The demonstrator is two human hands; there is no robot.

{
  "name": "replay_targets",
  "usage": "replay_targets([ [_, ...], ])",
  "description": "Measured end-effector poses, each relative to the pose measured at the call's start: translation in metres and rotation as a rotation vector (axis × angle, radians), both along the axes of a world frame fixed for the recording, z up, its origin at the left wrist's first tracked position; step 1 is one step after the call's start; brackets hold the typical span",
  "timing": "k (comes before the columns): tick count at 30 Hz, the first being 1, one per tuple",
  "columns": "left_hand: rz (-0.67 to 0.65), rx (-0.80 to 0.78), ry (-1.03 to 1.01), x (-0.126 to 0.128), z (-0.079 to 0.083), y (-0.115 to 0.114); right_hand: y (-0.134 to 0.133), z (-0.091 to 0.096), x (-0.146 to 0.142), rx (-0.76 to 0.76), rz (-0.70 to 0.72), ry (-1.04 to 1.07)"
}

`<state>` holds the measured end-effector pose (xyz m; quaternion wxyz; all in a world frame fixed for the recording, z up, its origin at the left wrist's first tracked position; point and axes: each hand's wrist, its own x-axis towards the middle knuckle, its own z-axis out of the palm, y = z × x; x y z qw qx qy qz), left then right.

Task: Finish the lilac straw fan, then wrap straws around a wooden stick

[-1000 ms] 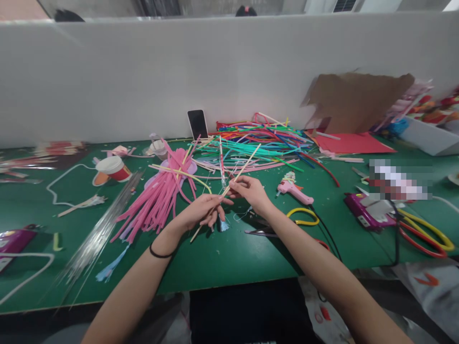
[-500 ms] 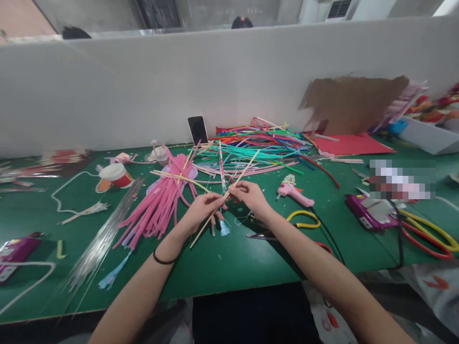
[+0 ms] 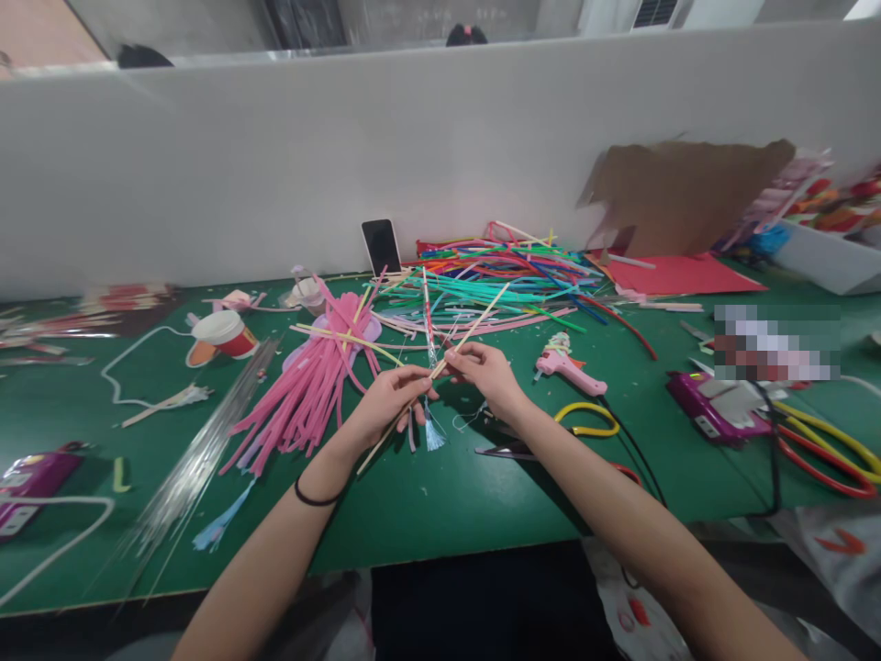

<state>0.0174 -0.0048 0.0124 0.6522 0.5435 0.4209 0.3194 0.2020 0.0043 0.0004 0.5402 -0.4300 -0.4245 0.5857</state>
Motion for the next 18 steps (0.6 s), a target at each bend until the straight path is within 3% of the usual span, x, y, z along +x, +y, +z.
replay_targets([
  [12,0.051,0.081,0.055,0.0039,-0.0002,-0.0027,-0.0032,-0.0032,-0.0042,0.090,0.010,-0.053],
  [18,0.127,0.135,0.052,0.0030,0.0029,-0.0022,-0.0074,0.0017,-0.0063,0.078,0.124,-0.067],
])
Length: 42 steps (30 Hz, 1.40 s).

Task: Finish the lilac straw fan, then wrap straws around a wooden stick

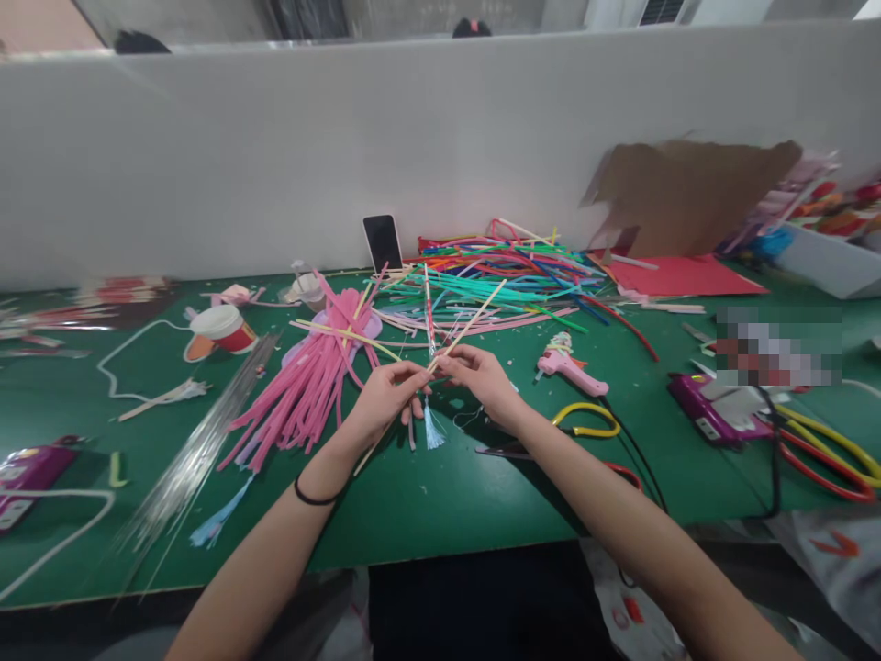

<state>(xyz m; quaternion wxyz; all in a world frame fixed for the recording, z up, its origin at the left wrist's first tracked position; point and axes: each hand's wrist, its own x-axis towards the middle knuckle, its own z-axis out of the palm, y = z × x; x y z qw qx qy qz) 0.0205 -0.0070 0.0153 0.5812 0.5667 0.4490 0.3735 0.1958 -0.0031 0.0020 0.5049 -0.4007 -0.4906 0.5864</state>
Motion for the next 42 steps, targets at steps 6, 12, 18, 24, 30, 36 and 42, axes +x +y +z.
replay_targets([
  [6,-0.010,-0.045,-0.039,-0.002,0.000,0.002,0.001,-0.003,0.000,0.046,0.058,-0.112],
  [12,-0.057,-0.101,-0.061,-0.002,0.001,0.000,0.001,-0.001,0.002,0.076,0.027,-0.114],
  [18,-0.065,-0.106,-0.055,-0.002,0.004,-0.001,-0.002,0.007,0.002,0.032,-0.023,-0.064],
  [24,-0.084,-0.112,-0.084,-0.003,0.004,-0.001,-0.002,0.007,0.002,-0.005,0.000,-0.026],
  [30,-0.100,-0.127,-0.106,-0.004,0.002,0.000,-0.003,0.006,0.003,0.000,0.013,-0.015],
  [36,-0.081,-0.124,-0.085,0.000,0.003,-0.001,-0.002,0.005,0.002,-0.020,-0.020,-0.040],
  [42,-0.106,-0.111,-0.060,0.002,0.000,-0.001,-0.003,0.003,0.000,-0.067,-0.043,-0.040],
])
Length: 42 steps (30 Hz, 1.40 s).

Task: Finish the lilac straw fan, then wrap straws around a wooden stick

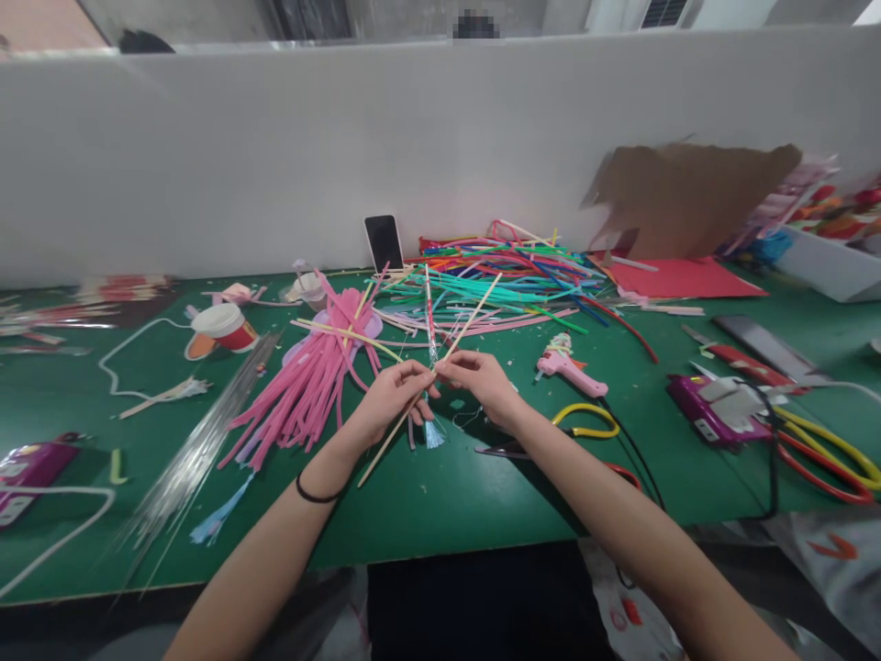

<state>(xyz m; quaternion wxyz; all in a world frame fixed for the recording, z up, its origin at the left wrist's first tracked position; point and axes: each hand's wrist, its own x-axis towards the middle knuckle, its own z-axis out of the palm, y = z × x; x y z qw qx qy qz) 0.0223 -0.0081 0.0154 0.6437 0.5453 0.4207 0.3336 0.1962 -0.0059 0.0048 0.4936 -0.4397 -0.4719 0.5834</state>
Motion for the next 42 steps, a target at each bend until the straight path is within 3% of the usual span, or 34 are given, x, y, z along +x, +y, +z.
replay_targets([
  [12,0.014,-0.014,-0.051,-0.002,0.000,0.000,0.000,-0.001,-0.001,-0.024,0.034,-0.019],
  [27,0.052,-0.030,-0.019,0.000,-0.001,0.001,0.009,-0.002,0.007,0.037,-0.144,0.122],
  [32,0.153,-0.062,-0.099,-0.004,-0.001,0.006,0.007,0.000,0.009,0.257,-0.191,-0.010],
  [35,0.061,-0.122,-0.111,-0.008,0.002,0.006,0.005,-0.001,0.007,0.362,-0.181,-0.113],
  [42,-0.099,-0.142,-0.002,-0.006,0.001,0.001,0.006,-0.010,0.005,0.373,-0.115,-0.212],
])
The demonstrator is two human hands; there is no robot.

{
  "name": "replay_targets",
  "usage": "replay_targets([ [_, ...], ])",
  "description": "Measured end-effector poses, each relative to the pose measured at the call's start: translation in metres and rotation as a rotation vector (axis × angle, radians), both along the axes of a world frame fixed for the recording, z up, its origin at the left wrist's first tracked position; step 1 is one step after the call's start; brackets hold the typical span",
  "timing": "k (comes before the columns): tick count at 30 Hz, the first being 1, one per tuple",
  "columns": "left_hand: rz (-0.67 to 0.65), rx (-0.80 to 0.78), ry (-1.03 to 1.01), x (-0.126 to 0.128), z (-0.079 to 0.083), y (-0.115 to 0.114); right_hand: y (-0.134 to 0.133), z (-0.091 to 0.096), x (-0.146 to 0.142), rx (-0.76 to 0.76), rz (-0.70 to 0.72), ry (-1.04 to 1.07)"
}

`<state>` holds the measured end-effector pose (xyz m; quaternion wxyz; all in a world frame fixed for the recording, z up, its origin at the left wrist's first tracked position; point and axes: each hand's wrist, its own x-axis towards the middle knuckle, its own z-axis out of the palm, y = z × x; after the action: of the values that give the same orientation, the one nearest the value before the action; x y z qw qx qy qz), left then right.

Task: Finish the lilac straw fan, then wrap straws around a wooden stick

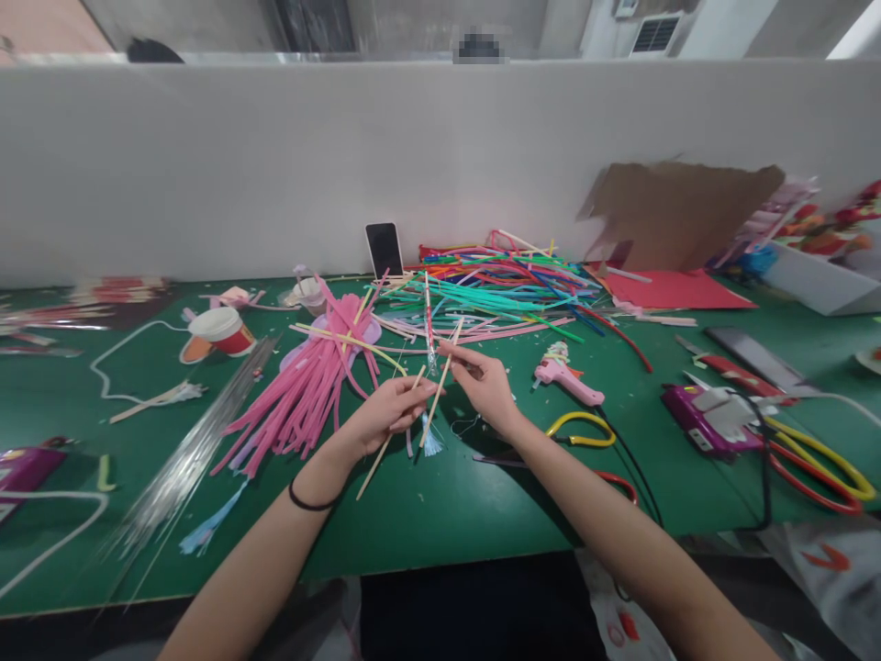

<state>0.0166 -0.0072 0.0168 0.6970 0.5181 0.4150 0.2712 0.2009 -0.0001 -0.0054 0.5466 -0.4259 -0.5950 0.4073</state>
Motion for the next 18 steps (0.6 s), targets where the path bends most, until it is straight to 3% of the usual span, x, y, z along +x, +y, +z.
replay_targets([
  [5,-0.134,-0.035,0.016,0.002,-0.004,-0.001,0.005,-0.008,-0.001,0.034,-0.028,-0.077],
  [10,-0.085,0.003,0.007,0.002,-0.005,0.000,0.005,-0.009,0.003,0.092,-0.108,-0.350],
  [12,-0.038,0.082,0.065,0.004,-0.008,0.000,0.005,-0.006,0.005,0.077,-0.150,-0.370],
  [14,0.128,0.292,0.152,0.007,-0.012,0.001,0.005,-0.003,0.008,-0.006,-0.166,-0.256],
  [16,0.344,0.629,0.270,0.010,-0.017,0.001,0.006,-0.001,0.008,-0.100,-0.141,-0.099],
  [18,0.458,0.926,0.395,0.013,-0.020,-0.001,0.005,0.001,0.005,-0.146,-0.078,-0.001],
])
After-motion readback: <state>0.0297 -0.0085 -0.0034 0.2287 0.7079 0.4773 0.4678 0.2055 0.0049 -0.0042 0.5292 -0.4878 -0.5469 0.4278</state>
